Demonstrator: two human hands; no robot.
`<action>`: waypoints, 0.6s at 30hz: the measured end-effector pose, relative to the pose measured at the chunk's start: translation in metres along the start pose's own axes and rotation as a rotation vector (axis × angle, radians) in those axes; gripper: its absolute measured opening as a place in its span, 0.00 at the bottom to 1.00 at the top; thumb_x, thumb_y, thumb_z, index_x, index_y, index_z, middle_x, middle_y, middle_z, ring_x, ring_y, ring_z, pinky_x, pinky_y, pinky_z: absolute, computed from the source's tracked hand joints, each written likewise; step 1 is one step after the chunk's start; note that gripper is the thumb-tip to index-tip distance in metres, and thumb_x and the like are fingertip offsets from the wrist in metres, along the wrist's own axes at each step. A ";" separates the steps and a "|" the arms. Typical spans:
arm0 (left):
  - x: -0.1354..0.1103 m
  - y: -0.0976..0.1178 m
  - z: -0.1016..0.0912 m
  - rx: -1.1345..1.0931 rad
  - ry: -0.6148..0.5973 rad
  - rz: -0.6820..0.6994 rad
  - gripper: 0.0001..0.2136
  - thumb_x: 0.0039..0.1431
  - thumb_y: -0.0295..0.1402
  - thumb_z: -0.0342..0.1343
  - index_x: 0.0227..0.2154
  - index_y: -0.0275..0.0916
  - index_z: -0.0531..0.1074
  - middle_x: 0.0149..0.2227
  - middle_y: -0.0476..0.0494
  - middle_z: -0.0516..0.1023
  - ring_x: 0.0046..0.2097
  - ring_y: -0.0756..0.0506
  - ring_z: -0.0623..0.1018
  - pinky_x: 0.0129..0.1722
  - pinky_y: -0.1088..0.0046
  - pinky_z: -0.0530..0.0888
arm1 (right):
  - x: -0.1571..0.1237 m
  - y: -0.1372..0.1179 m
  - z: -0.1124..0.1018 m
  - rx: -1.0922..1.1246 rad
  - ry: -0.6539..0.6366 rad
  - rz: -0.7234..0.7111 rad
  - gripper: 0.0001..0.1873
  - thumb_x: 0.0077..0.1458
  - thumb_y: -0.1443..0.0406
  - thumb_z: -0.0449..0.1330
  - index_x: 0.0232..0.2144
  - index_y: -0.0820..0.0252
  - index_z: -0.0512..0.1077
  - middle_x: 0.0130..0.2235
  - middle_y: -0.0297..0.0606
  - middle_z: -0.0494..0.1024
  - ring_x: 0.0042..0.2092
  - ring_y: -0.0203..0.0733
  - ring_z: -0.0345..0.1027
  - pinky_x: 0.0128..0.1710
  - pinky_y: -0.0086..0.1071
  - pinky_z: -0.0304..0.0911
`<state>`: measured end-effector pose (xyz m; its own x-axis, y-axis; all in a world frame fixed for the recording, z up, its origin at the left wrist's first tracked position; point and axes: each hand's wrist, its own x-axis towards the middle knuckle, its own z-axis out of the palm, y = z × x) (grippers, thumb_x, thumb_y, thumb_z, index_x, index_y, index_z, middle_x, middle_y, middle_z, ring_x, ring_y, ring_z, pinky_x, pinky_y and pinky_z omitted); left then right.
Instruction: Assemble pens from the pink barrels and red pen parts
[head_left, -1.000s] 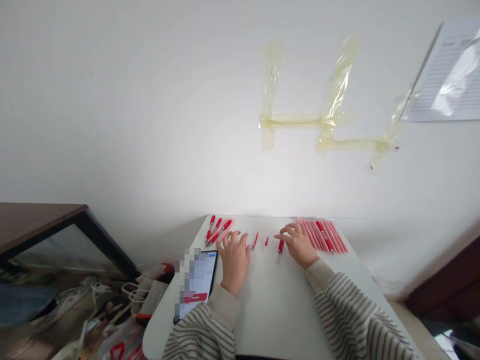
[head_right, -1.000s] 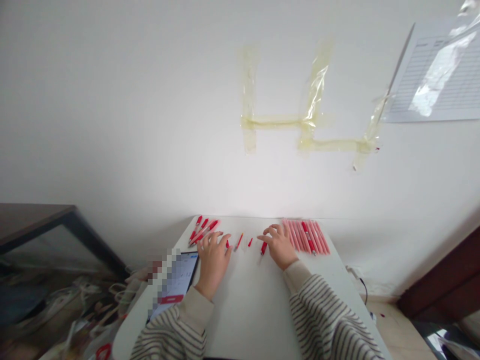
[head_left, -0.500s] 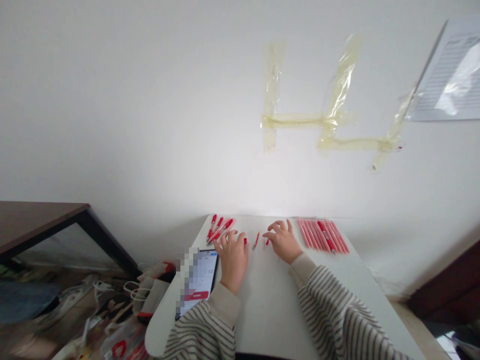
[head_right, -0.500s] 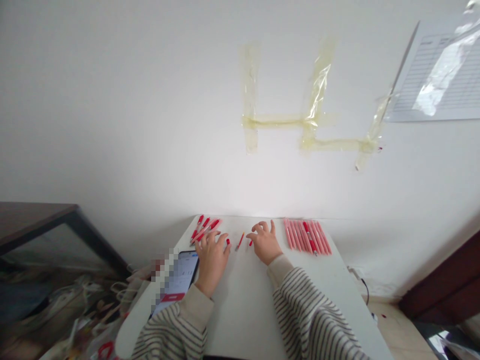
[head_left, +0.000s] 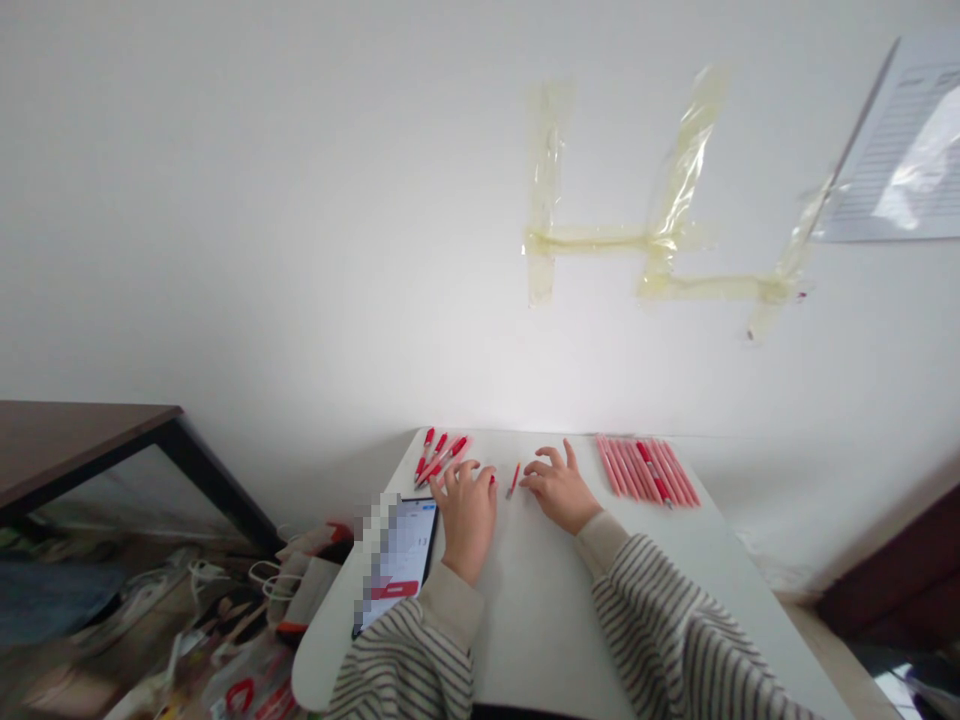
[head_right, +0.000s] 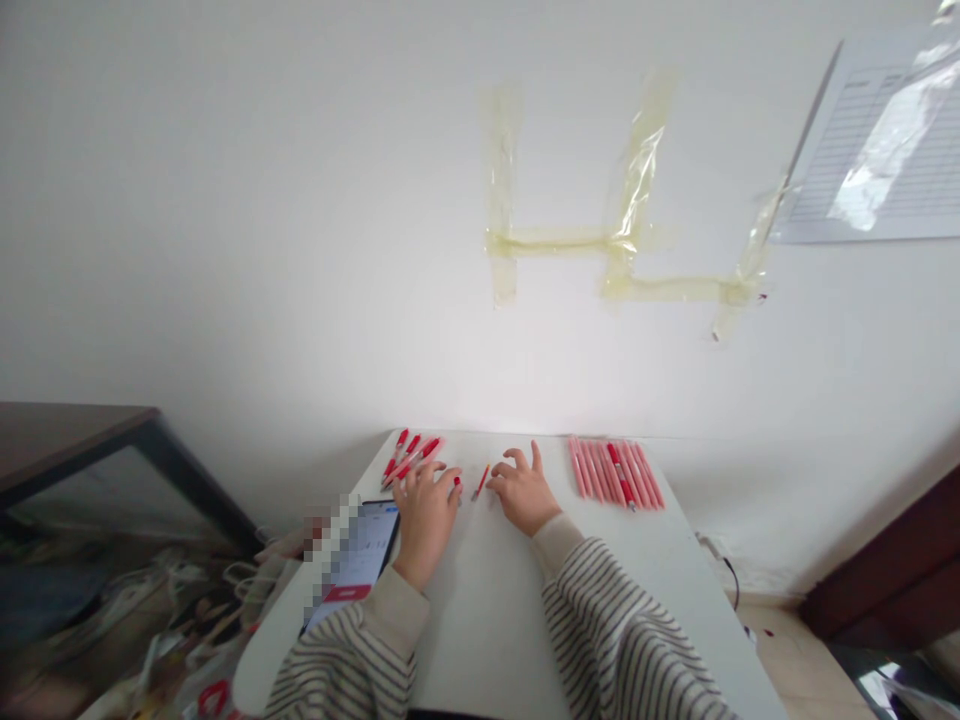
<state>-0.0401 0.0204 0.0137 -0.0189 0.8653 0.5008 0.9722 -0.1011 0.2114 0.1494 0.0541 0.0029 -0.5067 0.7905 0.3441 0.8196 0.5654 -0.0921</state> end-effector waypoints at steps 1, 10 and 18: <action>0.000 0.000 0.001 0.002 0.003 0.002 0.12 0.60 0.33 0.56 0.46 0.50 0.78 0.53 0.43 0.75 0.57 0.36 0.67 0.62 0.41 0.55 | 0.000 0.000 0.000 -0.001 -0.001 -0.005 0.15 0.64 0.66 0.55 0.45 0.44 0.78 0.50 0.33 0.79 0.63 0.52 0.54 0.67 0.67 0.28; 0.002 0.002 -0.004 -0.031 0.013 -0.029 0.10 0.59 0.31 0.57 0.41 0.49 0.79 0.51 0.44 0.76 0.56 0.37 0.68 0.62 0.44 0.55 | 0.000 0.003 0.005 0.001 0.053 -0.027 0.12 0.64 0.64 0.58 0.43 0.42 0.79 0.47 0.33 0.80 0.62 0.51 0.57 0.67 0.66 0.31; 0.004 0.000 0.001 -0.239 0.079 -0.080 0.08 0.59 0.37 0.59 0.40 0.49 0.81 0.50 0.43 0.75 0.55 0.39 0.70 0.58 0.54 0.65 | -0.006 0.003 -0.004 0.076 0.210 0.113 0.11 0.62 0.65 0.60 0.42 0.44 0.78 0.43 0.33 0.82 0.60 0.52 0.59 0.66 0.67 0.29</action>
<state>-0.0396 0.0239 0.0148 -0.1213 0.8350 0.5367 0.8841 -0.1550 0.4409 0.1559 0.0499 0.0043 -0.3401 0.7878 0.5135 0.8412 0.4990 -0.2084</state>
